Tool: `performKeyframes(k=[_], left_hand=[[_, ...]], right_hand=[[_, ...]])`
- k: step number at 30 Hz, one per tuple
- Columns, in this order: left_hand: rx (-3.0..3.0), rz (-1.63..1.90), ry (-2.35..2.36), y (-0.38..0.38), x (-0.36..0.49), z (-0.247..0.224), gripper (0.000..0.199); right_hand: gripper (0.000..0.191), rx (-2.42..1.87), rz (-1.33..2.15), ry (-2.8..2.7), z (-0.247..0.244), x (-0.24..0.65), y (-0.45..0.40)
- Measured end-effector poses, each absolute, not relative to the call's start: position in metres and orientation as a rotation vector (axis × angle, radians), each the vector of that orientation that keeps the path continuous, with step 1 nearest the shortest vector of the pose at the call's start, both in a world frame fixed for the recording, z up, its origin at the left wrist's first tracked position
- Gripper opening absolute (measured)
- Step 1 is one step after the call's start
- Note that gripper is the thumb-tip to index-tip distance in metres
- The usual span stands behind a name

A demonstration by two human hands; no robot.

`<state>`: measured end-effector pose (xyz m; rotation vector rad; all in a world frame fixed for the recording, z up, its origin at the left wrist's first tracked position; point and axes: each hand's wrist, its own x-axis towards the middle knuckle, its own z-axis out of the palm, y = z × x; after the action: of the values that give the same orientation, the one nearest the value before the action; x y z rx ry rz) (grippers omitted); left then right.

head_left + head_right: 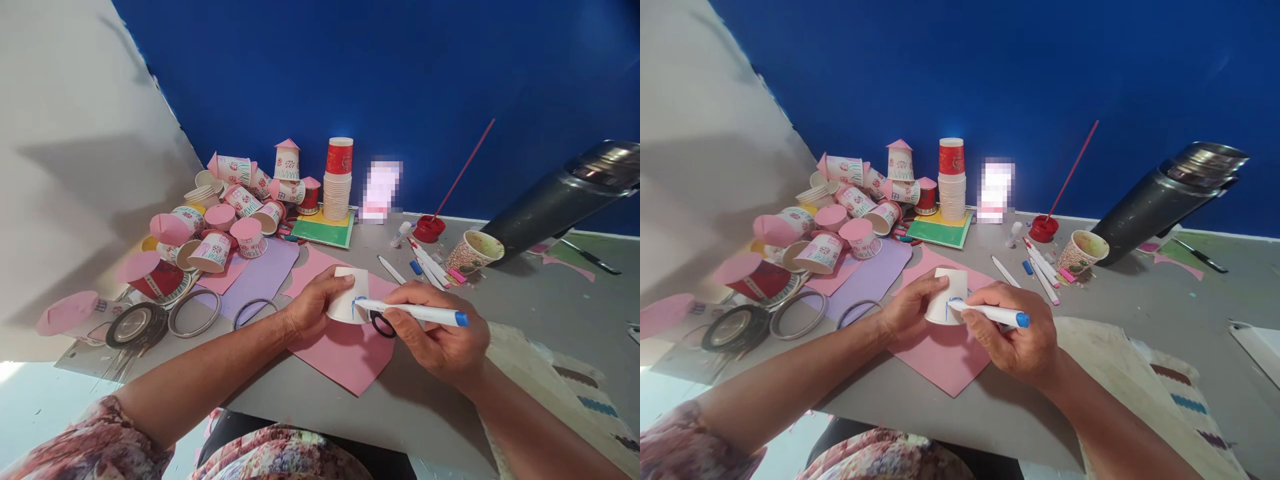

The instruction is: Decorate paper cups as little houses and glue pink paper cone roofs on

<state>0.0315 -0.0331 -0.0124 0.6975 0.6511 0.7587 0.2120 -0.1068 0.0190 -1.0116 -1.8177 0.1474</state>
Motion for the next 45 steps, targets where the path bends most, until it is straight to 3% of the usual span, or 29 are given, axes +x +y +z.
performKeyframes(k=[16, 28, 45], left_hand=[[0.688, 0.750, 0.658, -0.0329, 0.0317, -0.0142, 0.046], [0.548, 0.734, 0.635, -0.0304, 0.0313, -0.0173, 0.027], [0.623, 0.761, 0.627, -0.0324, 0.0331, -0.0151, 0.030]], right_hand=[[0.009, -1.059, 0.009, -1.754, 0.0242, 0.2140, -0.1082], [0.010, -1.055, -0.029, -1.714, 0.0243, 0.2164, -0.1075], [0.006, -1.009, 0.156, -1.768, 0.0235, 0.2098, -0.1107]])
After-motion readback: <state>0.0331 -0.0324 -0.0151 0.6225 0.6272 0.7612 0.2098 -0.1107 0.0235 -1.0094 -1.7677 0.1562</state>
